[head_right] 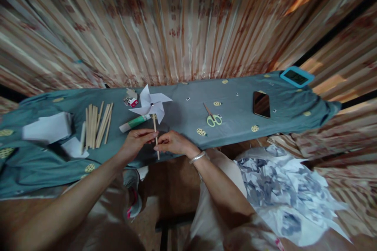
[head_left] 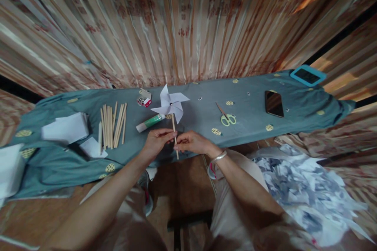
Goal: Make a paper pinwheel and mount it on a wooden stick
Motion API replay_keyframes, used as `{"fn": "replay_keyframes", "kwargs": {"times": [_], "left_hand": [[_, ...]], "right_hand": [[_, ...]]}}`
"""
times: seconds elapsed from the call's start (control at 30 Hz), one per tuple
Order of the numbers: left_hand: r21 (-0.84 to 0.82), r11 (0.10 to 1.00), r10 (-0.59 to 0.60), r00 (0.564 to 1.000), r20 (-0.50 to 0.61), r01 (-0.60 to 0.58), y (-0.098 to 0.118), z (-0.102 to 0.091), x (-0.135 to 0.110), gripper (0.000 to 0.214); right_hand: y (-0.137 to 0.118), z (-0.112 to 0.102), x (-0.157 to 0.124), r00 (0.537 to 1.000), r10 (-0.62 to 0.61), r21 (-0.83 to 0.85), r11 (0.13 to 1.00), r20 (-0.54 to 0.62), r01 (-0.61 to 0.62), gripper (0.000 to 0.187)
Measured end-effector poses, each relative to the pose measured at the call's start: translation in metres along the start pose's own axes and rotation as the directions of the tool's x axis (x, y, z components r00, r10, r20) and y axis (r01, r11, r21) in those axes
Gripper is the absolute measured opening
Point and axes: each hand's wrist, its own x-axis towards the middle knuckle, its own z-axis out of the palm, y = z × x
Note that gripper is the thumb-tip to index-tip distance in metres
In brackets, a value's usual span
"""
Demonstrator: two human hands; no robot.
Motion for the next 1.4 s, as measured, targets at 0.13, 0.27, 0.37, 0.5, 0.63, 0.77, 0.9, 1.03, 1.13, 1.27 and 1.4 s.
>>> {"fn": "replay_keyframes", "kwargs": {"times": [0.13, 0.27, 0.37, 0.5, 0.63, 0.77, 0.9, 1.03, 1.13, 1.27, 1.4], "left_hand": [[0.012, 1.000, -0.014, 1.000, 0.017, 0.013, -0.004, 0.003, 0.000, 0.040], [0.059, 0.998, -0.027, 0.998, 0.061, 0.024, -0.011, 0.008, -0.001, 0.036], [0.068, 0.997, -0.035, 0.995, 0.090, 0.029, -0.013, 0.012, -0.001, 0.034], [0.078, 0.997, -0.031, 0.994, 0.100, 0.024, -0.012, 0.015, -0.001, 0.031], [0.085, 0.996, -0.027, 0.996, 0.082, 0.020, -0.013, 0.015, 0.001, 0.032], [0.093, 0.996, -0.023, 0.997, 0.077, 0.015, -0.016, 0.016, 0.001, 0.035], [0.105, 0.994, 0.000, 0.997, 0.083, -0.009, -0.016, 0.017, 0.000, 0.032], [0.124, 0.992, 0.017, 0.995, 0.100, -0.029, -0.014, 0.016, -0.001, 0.032], [0.110, 0.994, 0.013, 0.996, 0.094, -0.023, -0.013, 0.015, 0.000, 0.031], [0.080, 0.997, -0.014, 0.998, 0.067, 0.008, -0.014, 0.013, 0.000, 0.031], [0.075, 0.997, -0.017, 0.996, 0.089, 0.011, -0.017, 0.011, 0.000, 0.029]], "right_hand": [[-0.009, -0.017, -0.005, 0.973, -0.011, 0.146, 0.988, -0.229, 0.046, 0.044], [-0.016, -0.034, -0.006, 0.877, 0.029, 0.333, 0.931, -0.479, 0.151, 0.051], [-0.019, -0.038, -0.008, 0.873, 0.081, 0.431, 0.889, -0.481, 0.155, 0.053], [-0.024, -0.036, -0.010, 0.891, 0.114, 0.499, 0.856, -0.441, 0.138, 0.050], [-0.026, -0.034, -0.010, 0.897, 0.114, 0.534, 0.832, -0.428, 0.149, 0.050], [-0.025, -0.032, -0.008, 0.907, 0.097, 0.506, 0.851, -0.410, 0.138, 0.052], [-0.025, -0.026, -0.005, 0.928, 0.083, 0.469, 0.877, -0.364, 0.106, 0.051], [-0.029, -0.022, -0.003, 0.933, 0.060, 0.389, 0.917, -0.355, 0.089, 0.050], [-0.031, -0.031, -0.007, 0.946, 0.067, 0.307, 0.951, -0.318, 0.036, 0.049], [-0.030, -0.058, -0.022, 0.940, 0.067, 0.224, 0.974, -0.333, 0.011, 0.051], [-0.029, -0.075, -0.028, 0.859, 0.014, 0.249, 0.959, -0.512, 0.133, 0.053]]}}
